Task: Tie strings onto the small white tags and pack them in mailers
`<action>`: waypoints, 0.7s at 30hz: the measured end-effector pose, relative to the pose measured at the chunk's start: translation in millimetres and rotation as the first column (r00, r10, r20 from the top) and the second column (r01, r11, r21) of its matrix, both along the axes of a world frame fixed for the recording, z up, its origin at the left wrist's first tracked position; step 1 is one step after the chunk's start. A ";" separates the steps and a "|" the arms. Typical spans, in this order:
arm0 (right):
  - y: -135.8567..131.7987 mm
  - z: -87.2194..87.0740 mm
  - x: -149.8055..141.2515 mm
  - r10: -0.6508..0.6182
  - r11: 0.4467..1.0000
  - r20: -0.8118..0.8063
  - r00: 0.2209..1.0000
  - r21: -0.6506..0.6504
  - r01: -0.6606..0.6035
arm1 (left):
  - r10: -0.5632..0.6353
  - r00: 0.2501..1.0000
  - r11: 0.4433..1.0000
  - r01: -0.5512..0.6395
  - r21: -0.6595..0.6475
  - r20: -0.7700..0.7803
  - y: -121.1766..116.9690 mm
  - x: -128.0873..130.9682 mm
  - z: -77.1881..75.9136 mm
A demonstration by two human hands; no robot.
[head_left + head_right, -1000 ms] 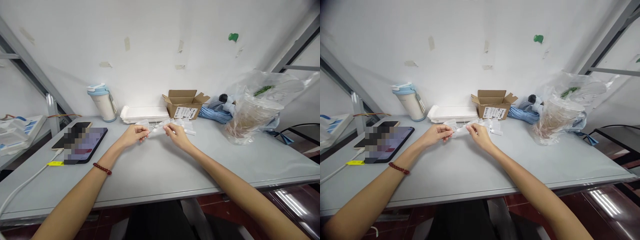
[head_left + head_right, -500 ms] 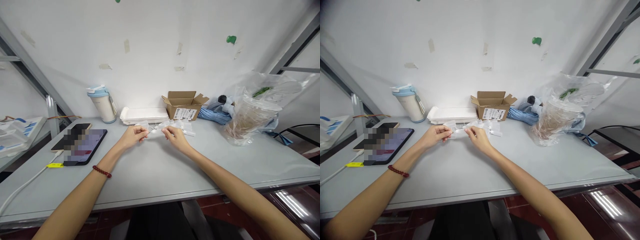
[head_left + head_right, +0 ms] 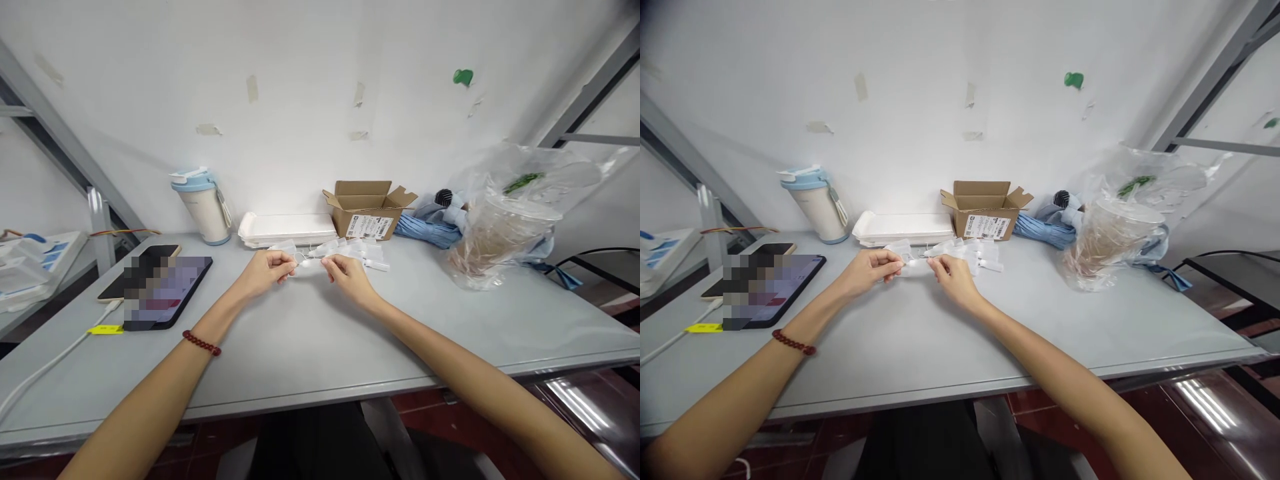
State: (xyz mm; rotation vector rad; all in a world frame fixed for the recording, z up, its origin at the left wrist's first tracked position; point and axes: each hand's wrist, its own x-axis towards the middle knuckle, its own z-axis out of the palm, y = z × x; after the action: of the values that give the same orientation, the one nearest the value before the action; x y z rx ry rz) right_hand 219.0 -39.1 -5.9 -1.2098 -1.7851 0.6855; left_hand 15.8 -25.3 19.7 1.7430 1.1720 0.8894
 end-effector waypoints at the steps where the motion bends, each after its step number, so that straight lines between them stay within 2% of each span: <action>1: -0.4 0.0 -0.4 -0.001 1.000 -0.003 1.000 0.002 0.001 | -0.002 1.000 1.000 0.002 0.002 -0.002 0.2 -0.2 -0.4; 9: -1.6 -0.6 -1.8 0.019 1.000 -0.029 0.999 -0.011 -0.019 | 0.002 0.999 1.000 -0.001 -0.030 0.045 1.6 -0.9 -0.7; 16: 6.5 1.3 1.7 0.021 0.999 -0.051 0.998 0.039 -0.019 | -0.012 0.997 0.992 0.021 -0.124 0.074 5.6 -6.4 -1.7; 21: 5.4 1.1 0.2 0.031 0.999 -0.051 0.998 0.044 -0.029 | -0.058 0.997 0.995 0.061 -0.082 0.047 7.1 -9.1 -3.8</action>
State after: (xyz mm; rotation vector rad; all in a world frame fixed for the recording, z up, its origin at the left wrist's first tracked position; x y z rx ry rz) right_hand 219.2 -33.7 -4.7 -1.1285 -1.7695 0.6863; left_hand 6.7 -18.3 15.9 1.6740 1.1074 0.8279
